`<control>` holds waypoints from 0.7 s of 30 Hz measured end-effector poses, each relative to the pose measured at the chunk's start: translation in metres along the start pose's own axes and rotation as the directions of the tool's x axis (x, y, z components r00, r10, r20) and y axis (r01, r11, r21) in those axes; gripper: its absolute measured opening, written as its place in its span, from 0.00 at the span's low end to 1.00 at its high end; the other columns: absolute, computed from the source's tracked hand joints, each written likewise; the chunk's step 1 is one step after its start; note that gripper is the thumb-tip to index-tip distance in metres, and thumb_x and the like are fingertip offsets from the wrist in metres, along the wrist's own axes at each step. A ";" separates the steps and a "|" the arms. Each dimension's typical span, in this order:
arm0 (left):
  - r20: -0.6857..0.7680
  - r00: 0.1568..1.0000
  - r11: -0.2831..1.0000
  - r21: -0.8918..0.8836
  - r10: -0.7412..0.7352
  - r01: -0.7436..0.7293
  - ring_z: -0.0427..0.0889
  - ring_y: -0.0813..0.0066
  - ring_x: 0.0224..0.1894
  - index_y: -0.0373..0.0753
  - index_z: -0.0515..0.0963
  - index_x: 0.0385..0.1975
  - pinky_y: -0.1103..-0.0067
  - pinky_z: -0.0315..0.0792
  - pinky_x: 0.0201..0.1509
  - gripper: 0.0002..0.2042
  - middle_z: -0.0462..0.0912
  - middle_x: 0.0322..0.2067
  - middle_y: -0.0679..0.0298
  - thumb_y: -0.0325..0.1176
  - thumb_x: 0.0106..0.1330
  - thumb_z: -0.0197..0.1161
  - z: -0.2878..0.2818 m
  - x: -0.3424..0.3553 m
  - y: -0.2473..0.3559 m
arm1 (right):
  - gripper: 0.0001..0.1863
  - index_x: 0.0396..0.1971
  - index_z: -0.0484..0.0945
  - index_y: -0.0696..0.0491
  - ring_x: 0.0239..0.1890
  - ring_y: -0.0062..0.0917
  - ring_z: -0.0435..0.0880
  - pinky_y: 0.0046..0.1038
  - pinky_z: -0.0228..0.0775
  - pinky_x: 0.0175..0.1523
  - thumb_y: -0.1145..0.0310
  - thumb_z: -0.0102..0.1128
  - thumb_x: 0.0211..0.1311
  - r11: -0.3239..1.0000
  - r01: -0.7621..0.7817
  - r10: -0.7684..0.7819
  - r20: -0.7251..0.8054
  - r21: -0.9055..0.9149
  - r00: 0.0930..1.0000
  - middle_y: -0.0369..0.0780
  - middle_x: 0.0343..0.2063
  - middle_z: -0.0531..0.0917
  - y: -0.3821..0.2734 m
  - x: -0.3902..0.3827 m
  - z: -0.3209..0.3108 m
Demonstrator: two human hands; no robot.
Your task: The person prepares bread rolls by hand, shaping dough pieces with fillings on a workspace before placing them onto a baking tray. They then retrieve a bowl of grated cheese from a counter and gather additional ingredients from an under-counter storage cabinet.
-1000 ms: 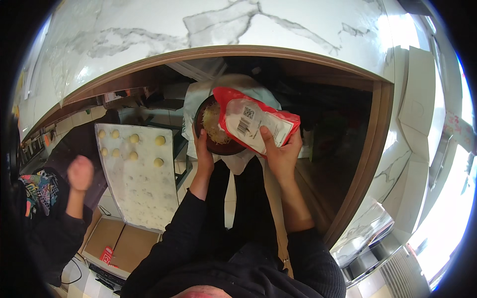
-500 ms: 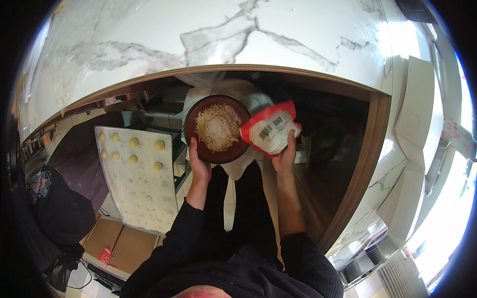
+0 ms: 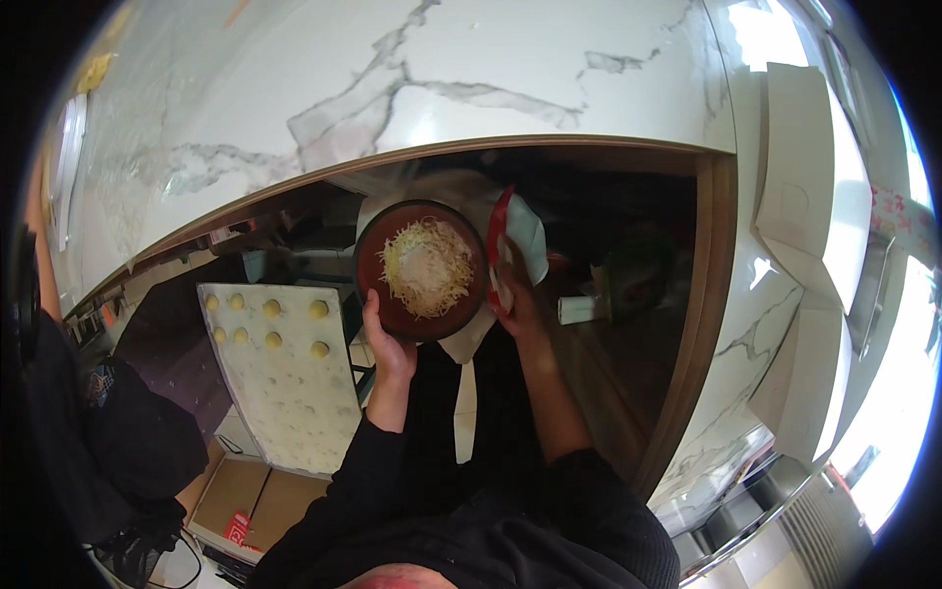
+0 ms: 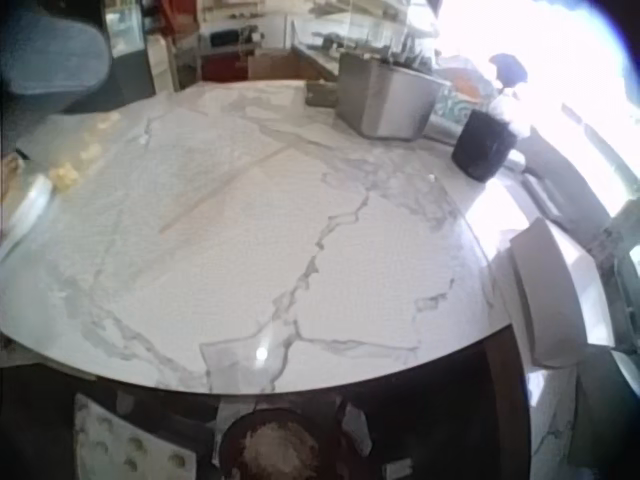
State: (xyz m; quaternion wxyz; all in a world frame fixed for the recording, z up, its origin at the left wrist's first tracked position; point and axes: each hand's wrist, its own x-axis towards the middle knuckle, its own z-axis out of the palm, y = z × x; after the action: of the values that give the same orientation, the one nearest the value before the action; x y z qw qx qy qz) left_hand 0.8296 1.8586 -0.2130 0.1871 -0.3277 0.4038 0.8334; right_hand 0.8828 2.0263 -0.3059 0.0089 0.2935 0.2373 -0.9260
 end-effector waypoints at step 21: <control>-0.051 0.999 0.999 0.049 0.000 0.003 0.60 0.68 0.57 0.39 0.57 0.55 0.70 0.53 0.59 0.27 0.62 0.54 0.61 0.50 0.60 0.44 -0.012 -0.007 -0.006 | 0.25 0.52 0.62 0.51 0.47 0.28 0.71 0.35 0.68 0.46 0.50 0.40 0.60 0.962 -0.016 -0.108 0.434 0.273 0.894 0.41 0.47 0.70 -0.015 0.062 -0.062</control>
State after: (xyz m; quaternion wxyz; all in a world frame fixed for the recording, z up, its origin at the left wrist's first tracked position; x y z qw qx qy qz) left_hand 0.8429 1.8520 -0.2165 0.1853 -0.3446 0.4285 0.8145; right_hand 0.8626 2.0746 -0.3782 0.0010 0.0667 0.1079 -0.9919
